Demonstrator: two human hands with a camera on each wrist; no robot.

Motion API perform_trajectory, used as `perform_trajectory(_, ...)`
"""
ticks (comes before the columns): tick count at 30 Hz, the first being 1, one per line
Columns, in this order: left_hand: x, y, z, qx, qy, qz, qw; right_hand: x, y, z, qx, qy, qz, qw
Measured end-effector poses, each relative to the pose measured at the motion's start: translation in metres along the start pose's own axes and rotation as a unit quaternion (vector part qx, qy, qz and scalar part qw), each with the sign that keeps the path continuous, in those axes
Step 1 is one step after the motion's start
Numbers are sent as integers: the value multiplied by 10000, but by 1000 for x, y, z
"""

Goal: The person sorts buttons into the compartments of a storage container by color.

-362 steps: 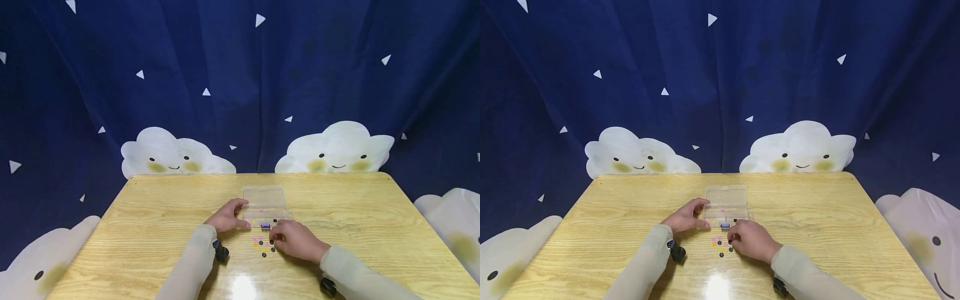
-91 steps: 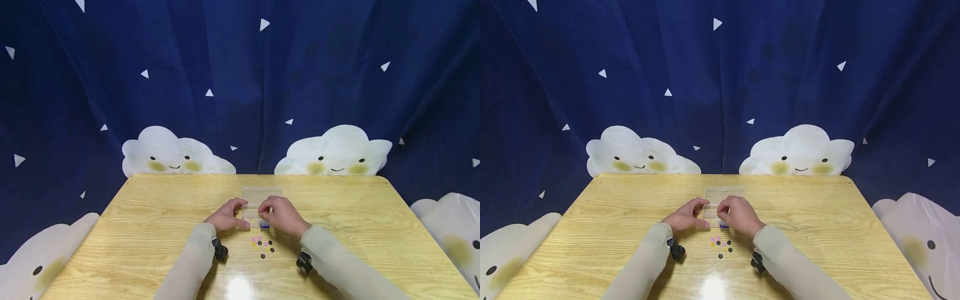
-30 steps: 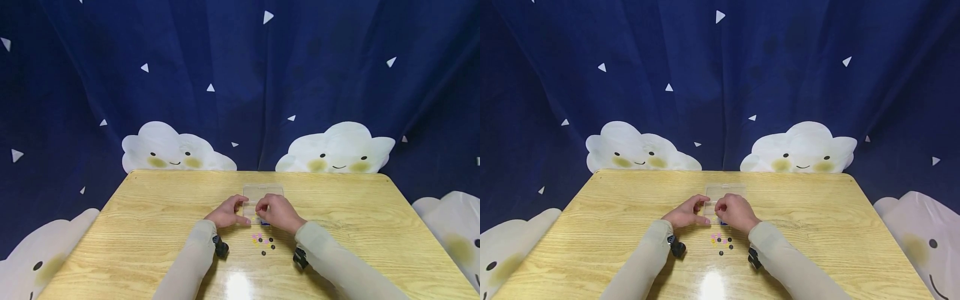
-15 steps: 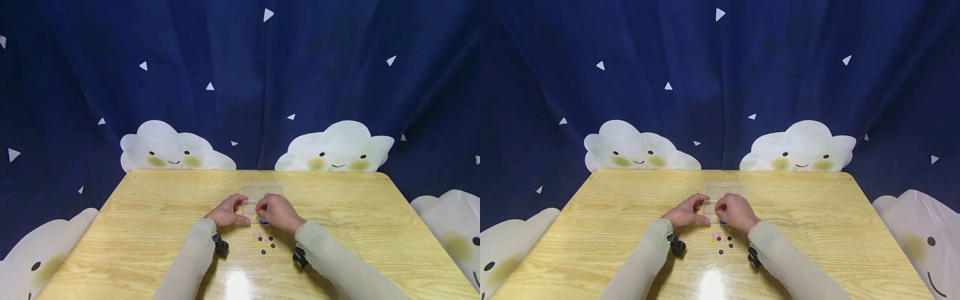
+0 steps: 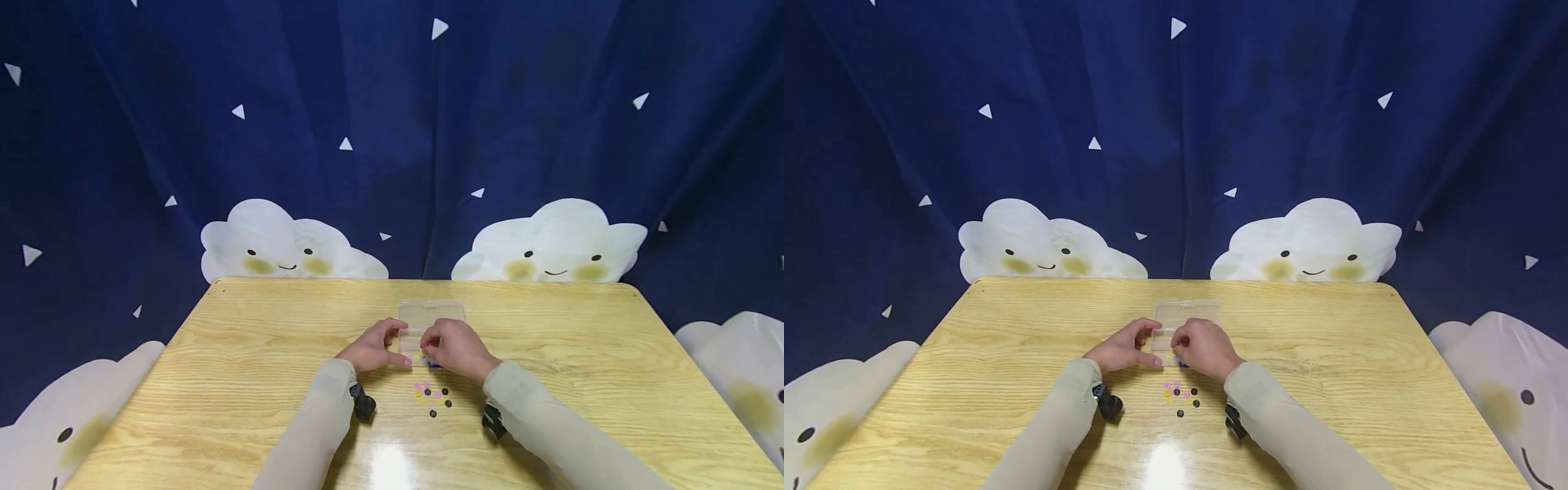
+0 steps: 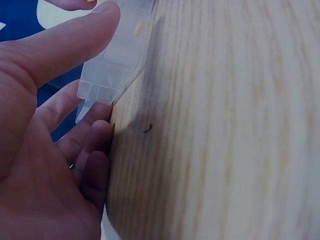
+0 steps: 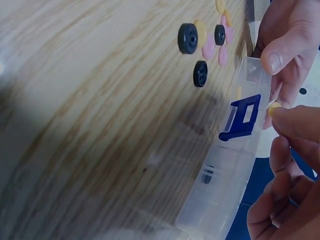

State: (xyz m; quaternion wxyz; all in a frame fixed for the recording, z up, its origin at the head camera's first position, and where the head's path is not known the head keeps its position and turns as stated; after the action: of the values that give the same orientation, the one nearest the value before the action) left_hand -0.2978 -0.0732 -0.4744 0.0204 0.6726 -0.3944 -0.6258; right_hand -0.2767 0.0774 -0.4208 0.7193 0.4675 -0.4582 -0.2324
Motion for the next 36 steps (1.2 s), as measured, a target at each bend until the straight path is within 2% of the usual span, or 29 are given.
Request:
perform_trajectory(20, -1, -1, 0, -27, 43, 18, 10000, 6, 2, 1, -33, 266, -178, 9995)
perform_trajectory(24, -1, -1, 1, -28, 14, 24, 10000, 5, 3, 0, -19, 207, -157, 9997)
perform_trajectory(30, -1, -1, 2, -26, -17, 9, 10000, -3, 4, -3, 62, -3, 34, 10000)
perform_trajectory(36, 0, -1, 2, -62, -73, 38, 9999, -7, 13, -14, 82, 95, 368, 9992)
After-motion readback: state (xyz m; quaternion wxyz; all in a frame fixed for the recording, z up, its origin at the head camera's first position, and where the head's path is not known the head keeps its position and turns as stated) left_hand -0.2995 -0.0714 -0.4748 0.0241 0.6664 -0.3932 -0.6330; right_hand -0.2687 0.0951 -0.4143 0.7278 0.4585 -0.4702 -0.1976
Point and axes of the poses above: each hand's wrist, its own z-axis towards the middle knuckle, its own y-axis out of the back of the hand, x = y × z, the point moved 7 cm from there along z, towards the middle knuckle, and after that the axes turned 4 degrees about x, right-handed, at the moved point
